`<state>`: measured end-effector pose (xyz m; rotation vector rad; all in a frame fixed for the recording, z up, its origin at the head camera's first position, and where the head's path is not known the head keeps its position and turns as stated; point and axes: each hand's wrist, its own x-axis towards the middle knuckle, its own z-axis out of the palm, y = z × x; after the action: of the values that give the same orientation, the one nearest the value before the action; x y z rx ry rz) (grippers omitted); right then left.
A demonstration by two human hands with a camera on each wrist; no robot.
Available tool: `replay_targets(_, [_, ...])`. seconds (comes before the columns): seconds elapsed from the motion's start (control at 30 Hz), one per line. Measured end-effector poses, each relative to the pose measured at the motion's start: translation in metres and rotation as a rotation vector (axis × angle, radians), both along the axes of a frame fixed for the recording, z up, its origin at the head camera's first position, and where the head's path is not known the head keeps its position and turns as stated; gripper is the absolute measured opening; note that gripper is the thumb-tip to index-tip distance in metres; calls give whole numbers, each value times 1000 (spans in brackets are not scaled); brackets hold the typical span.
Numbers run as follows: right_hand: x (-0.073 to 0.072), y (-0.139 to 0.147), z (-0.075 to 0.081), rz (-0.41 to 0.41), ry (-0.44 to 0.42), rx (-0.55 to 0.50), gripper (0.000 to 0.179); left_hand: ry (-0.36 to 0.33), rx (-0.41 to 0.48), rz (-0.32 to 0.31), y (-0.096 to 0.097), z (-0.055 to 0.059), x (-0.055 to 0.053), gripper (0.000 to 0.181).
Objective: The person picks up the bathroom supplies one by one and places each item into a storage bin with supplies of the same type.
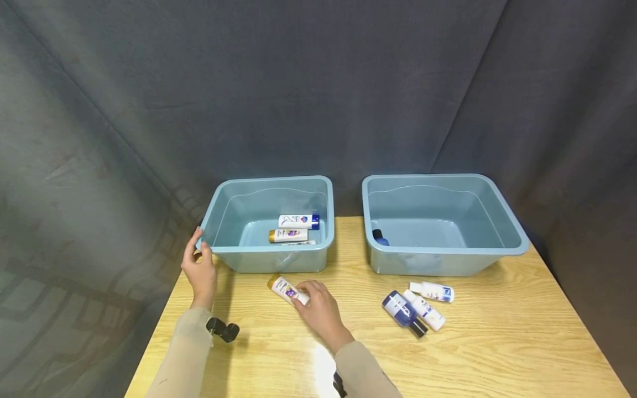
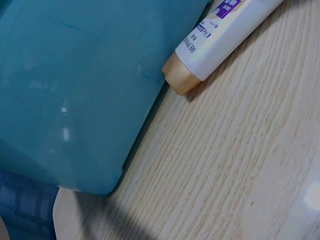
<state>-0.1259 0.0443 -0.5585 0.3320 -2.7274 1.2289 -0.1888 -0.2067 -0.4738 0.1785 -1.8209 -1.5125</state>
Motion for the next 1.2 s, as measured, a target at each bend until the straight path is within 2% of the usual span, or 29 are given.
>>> replay_targets(0.23, [-4,-2,0,10,-33,30,37,3,-1,9,-1,-2,-1,33])
replay_targets(0.47, [-8,-3,0,30,-54,73,41,-7,24,6,-16,-30,-17,34])
replay_targets(0.57, [-9,-3,-1,41,-50,95,41,-12,27,12,-17,-33,-18,33])
replay_targets(1.0, [-13,-6,0,77,-20,135,42,-29,37,32,-14,-31,-18,33])
replay_targets(1.03, [-13,-7,0,79,-20,133,42,-28,38,32,-13,-30,-18,33])
replay_targets(1.2, [-14,-10,-2,83,-14,132,43,-16,33,31,-2,-7,-5,33])
